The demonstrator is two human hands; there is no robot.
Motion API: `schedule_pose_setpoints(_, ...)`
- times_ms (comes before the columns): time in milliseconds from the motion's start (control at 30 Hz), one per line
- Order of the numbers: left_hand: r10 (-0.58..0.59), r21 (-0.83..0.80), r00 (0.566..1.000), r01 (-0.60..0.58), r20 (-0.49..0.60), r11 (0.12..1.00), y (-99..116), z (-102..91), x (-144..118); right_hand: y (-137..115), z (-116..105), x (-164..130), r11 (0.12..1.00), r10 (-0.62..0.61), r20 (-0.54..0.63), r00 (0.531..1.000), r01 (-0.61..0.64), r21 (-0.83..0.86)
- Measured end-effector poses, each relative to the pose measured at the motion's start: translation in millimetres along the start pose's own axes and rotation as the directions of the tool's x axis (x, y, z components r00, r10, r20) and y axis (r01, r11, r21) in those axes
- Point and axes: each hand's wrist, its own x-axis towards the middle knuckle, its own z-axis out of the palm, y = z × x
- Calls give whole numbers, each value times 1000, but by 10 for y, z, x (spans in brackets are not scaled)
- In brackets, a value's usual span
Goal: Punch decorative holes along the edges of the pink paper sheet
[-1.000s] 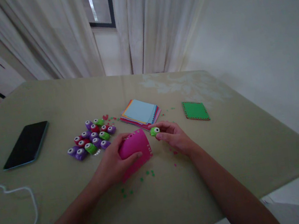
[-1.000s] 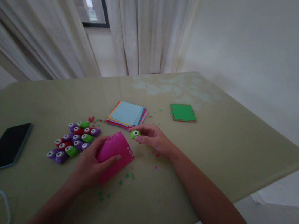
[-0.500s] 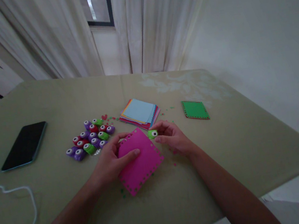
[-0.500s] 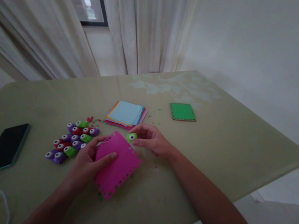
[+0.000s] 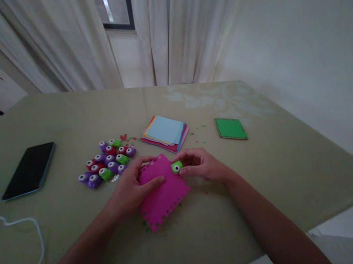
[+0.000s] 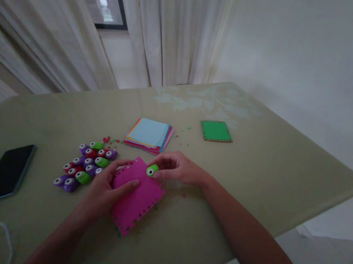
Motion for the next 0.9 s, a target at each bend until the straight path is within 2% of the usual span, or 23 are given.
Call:
schedule_pose_setpoints(100,87,213,996,-83,-6,974,-47,-43,31,16,1,-1,995,24,3,1000,-24,-99)
schedule_pose_setpoints(167,138,296,990,-130,-6,946,-73,-51,48,26,12,-2,982,9,-9,1000,-11,-186)
schedule_pose_setpoints(333,194,361,981,-191,29,913,-112,-21,53,23,35,-6,906,-20,-11,1000,13,-422)
schedule_pose_setpoints(433,215,417,976,-214,45,883,-142,13,41,-4,24,-8,839,-79,2,997,67,-540)
schedule_pose_setpoints(500,284,505,958,-264,38,822,-166,39,31,-25,12,-9,788,-131,13,991,112,-606)
schedule_pose_setpoints(633,467,721,884,-338,22,605,-179,78,-9,-42,6,-14,747,-164,15,986,134,-651)
schedule_pose_setpoints(700,474,751,878,-355,63,557,-164,90,-36,-36,10,-16,748,-165,18,986,137,-650)
schedule_pose_setpoints(800,424,749,892,-387,156,538,-145,104,-66,-23,13,-12,737,-170,29,985,147,-660)
schedule_pose_setpoints(900,393,749,897,-402,205,527,-152,113,-75,-18,10,-1,719,-190,34,981,163,-676)
